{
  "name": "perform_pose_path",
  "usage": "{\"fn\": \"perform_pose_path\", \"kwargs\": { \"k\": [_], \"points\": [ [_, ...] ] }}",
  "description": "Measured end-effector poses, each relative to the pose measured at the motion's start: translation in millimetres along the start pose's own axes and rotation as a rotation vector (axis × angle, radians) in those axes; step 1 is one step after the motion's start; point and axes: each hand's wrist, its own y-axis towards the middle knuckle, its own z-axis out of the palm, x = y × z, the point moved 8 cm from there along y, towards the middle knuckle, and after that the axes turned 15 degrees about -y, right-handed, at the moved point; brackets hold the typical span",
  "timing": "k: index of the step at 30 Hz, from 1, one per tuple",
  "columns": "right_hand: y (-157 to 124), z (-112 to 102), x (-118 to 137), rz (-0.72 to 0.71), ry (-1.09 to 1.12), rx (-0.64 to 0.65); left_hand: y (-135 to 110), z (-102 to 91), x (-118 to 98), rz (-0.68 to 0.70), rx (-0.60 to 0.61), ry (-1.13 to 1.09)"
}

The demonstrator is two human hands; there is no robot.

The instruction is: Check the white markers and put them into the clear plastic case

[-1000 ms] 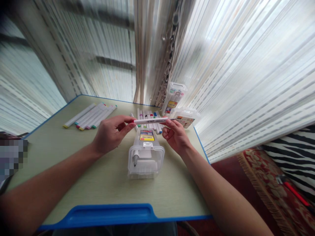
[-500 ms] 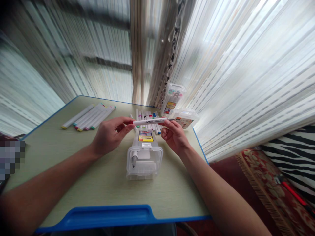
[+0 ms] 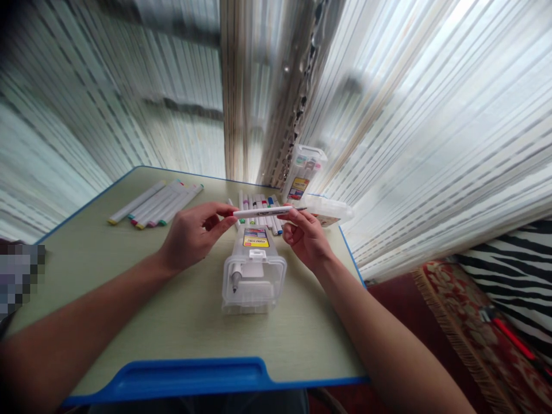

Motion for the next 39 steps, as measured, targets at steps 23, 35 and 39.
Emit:
{"fn": "perform_pose_path", "kwargs": {
  "k": [23,35,39],
  "points": [
    [0.9,7.8,3.0,-0.033,0.002,0.093,0.9,-1.5,3.0,-0.056,0.008,0.029],
    [-6.3,18.6,8.7,-0.009,0.04,0.078,-0.8,-2.5,11.0,-0.141,0.004,-0.004],
    [-5.5,17.0,7.3,-0.007,0.048,0.074,-0.4,-1.9,10.0,-0.132,0.011,-0.013]
  ]
}}
